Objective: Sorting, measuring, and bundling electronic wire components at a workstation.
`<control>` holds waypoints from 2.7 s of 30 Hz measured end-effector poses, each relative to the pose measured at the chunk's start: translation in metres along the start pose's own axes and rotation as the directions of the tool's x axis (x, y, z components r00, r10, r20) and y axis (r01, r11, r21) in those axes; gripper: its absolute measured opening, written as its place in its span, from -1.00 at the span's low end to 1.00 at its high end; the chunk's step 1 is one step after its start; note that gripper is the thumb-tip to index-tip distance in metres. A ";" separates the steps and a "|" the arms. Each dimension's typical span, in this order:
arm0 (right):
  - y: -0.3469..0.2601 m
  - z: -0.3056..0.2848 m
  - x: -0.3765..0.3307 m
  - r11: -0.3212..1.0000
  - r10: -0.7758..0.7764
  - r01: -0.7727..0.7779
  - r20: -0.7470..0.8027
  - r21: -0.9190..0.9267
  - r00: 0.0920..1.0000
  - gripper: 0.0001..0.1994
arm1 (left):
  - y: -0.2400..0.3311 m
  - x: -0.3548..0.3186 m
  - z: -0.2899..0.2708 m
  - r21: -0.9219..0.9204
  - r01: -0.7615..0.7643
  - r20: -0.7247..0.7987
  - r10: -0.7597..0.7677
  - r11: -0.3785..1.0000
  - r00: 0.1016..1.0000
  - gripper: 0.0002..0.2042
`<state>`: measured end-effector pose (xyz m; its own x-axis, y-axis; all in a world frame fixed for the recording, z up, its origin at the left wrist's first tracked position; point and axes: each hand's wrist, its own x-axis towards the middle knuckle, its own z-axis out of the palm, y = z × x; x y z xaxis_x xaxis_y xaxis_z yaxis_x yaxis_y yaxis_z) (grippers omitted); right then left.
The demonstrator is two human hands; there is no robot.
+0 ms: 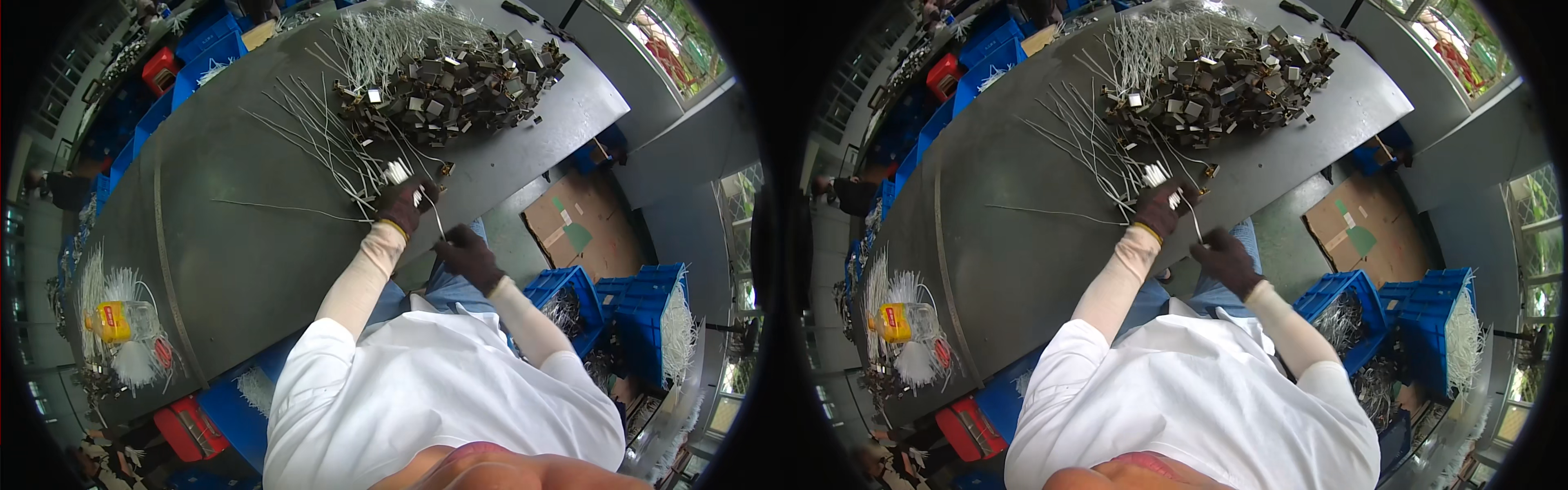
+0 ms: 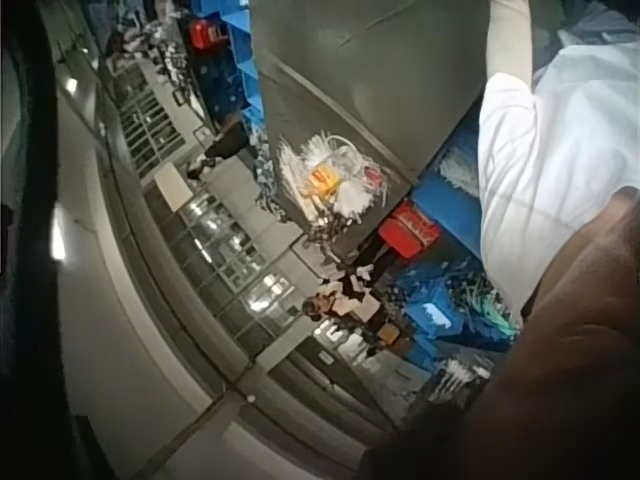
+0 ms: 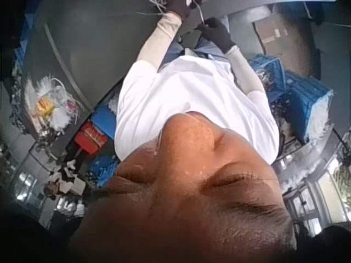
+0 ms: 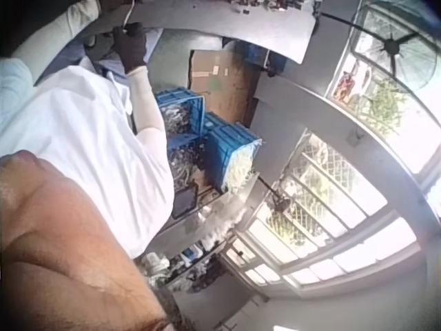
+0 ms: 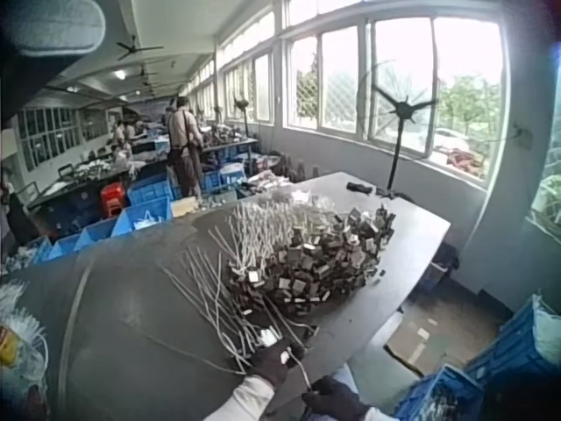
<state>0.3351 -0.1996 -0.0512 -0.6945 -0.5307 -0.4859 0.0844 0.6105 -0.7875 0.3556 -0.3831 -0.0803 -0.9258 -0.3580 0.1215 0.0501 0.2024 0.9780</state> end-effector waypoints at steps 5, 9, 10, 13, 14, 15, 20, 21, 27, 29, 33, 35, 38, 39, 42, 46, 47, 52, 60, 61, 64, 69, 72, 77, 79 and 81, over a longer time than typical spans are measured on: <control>0.101 -0.069 -0.069 0.990 0.088 -0.105 0.176 0.091 0.980 -0.72 | -0.047 0.041 -0.022 0.135 -0.076 -0.016 0.079 0.988 0.997 -0.46; 0.171 -0.103 -0.127 0.952 0.126 -0.180 0.219 0.246 0.968 -0.77 | -0.073 0.062 -0.043 0.319 -0.096 -0.086 0.129 0.943 0.988 -0.37; 0.182 -0.105 -0.138 0.966 0.130 -0.165 0.176 0.198 0.976 -0.79 | -0.027 0.055 -0.047 0.327 -0.088 -0.073 0.118 0.941 0.990 -0.37; 0.203 -0.104 -0.139 0.988 0.037 -0.016 0.139 -0.153 0.990 -0.75 | -0.055 0.068 -0.055 0.392 -0.174 -0.180 0.260 0.903 0.949 -0.41; 0.207 -0.103 -0.140 0.989 0.034 -0.012 0.143 -0.151 0.989 -0.75 | -0.061 0.066 -0.061 0.520 -0.192 -0.200 0.338 0.832 0.920 -0.39; 0.204 -0.103 -0.138 0.996 0.080 -0.073 0.139 -0.052 0.987 -0.75 | -0.077 0.068 -0.069 0.528 -0.182 -0.213 0.337 0.829 0.917 -0.39; 0.212 -0.110 -0.135 0.975 0.169 -0.190 0.167 0.119 0.971 -0.75 | -0.050 0.081 -0.074 -0.569 -0.043 -0.328 -0.179 0.821 0.928 -0.72; 0.211 -0.111 -0.136 0.970 0.168 -0.193 0.166 0.147 0.972 -0.74 | -0.031 0.080 -0.074 -0.968 0.010 -0.122 -0.507 0.250 0.853 -0.78; 0.210 -0.120 -0.139 0.979 0.136 -0.157 0.149 0.133 0.979 -0.72 | -0.018 0.068 -0.078 -0.962 0.023 -0.112 -0.470 0.273 0.875 -0.84; 0.207 -0.122 -0.142 0.985 0.119 -0.133 0.131 0.106 0.984 -0.71 | -0.016 0.063 -0.077 -0.951 0.045 -0.102 -0.445 0.307 0.890 -0.84; 0.207 -0.122 -0.139 0.961 0.154 -0.186 0.164 0.205 0.974 -0.71 | -0.013 0.053 -0.077 -0.857 0.083 -0.108 -0.334 0.509 0.936 -0.81; 0.214 -0.118 -0.127 0.938 0.184 -0.228 0.185 0.261 0.966 -0.70 | -0.006 0.046 -0.079 -0.901 0.093 -0.059 -0.332 0.424 0.941 -0.83; 0.178 -0.092 -0.089 0.987 -0.025 0.001 0.148 0.161 0.989 -0.67 | -0.010 0.026 -0.074 -0.939 0.146 0.052 -0.291 0.313 0.955 -0.84; 0.153 -0.079 -0.071 0.986 -0.085 0.058 0.176 0.156 0.981 -0.64 | -0.014 0.019 -0.071 -0.936 0.192 0.120 -0.247 0.293 0.961 -0.84; 0.102 -0.035 -0.019 0.933 -0.220 0.167 0.137 0.318 0.966 -0.53 | 0.027 -0.015 -0.054 -0.815 0.290 0.160 -0.286 0.501 0.945 -0.85; 0.002 0.022 0.016 0.812 -0.402 0.315 0.081 0.491 0.912 -0.38 | -0.002 -0.057 -0.038 -0.180 -0.111 -0.043 0.105 0.977 0.994 -0.80; -0.017 0.031 0.021 0.800 -0.463 0.387 0.063 0.459 0.884 -0.35 | 0.000 -0.063 -0.037 -0.179 -0.096 -0.042 0.090 0.979 0.995 -0.80; -0.054 0.067 0.026 0.805 -0.408 0.313 0.086 0.504 0.909 -0.35 | 0.041 -0.073 -0.064 -0.498 0.193 -0.056 -0.254 0.845 0.966 -0.79; -0.063 0.068 0.029 0.733 -0.511 0.364 0.112 0.575 0.853 -0.34 | 0.016 -0.065 -0.093 -0.393 0.134 -0.038 -0.162 0.910 0.986 -0.70; -0.065 0.066 0.030 0.774 -0.473 0.348 0.117 0.529 0.873 -0.34 | 0.019 -0.065 -0.091 -0.267 0.064 -0.031 -0.074 0.962 0.997 -0.68; -0.059 0.071 0.039 0.782 -0.432 0.319 0.097 0.536 0.896 -0.33 | 0.018 -0.069 -0.078 -0.178 -0.080 -0.052 0.072 0.981 0.996 -0.66; -0.044 0.057 0.053 0.785 -0.509 0.489 -0.053 0.381 0.859 -0.39 | -0.022 -0.077 -0.103 -0.099 0.265 -0.448 -0.281 0.959 0.849 -0.82; -0.022 0.022 0.088 0.732 -0.657 0.463 -0.338 -0.499 0.674 -0.51 | -0.001 -0.074 -0.105 -0.481 0.270 -0.386 -0.479 0.834 0.789 -0.79; 0.007 -0.001 0.115 0.759 -0.428 0.239 -0.189 -0.605 0.884 -0.66 | 0.026 -0.049 -0.064 -0.602 0.350 -0.194 -0.556 0.718 0.808 -0.81; 0.011 -0.008 0.097 0.761 -0.488 0.351 -0.124 -0.546 0.864 -0.70 | 0.015 -0.038 -0.050 -0.754 0.355 -0.027 -0.567 0.552 0.823 -0.85; 0.007 -0.021 0.059 0.993 -0.102 0.098 0.061 0.069 0.993 -0.78 | -0.009 -0.033 -0.029 0.150 -0.126 -0.161 0.150 0.981 0.976 -0.74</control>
<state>0.2800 -0.2145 -0.0778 -0.6542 -0.6255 -0.4251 0.0654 0.5132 -0.8558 0.3963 -0.3991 -0.0882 -0.8353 -0.4657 0.2922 0.1091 0.3805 0.9183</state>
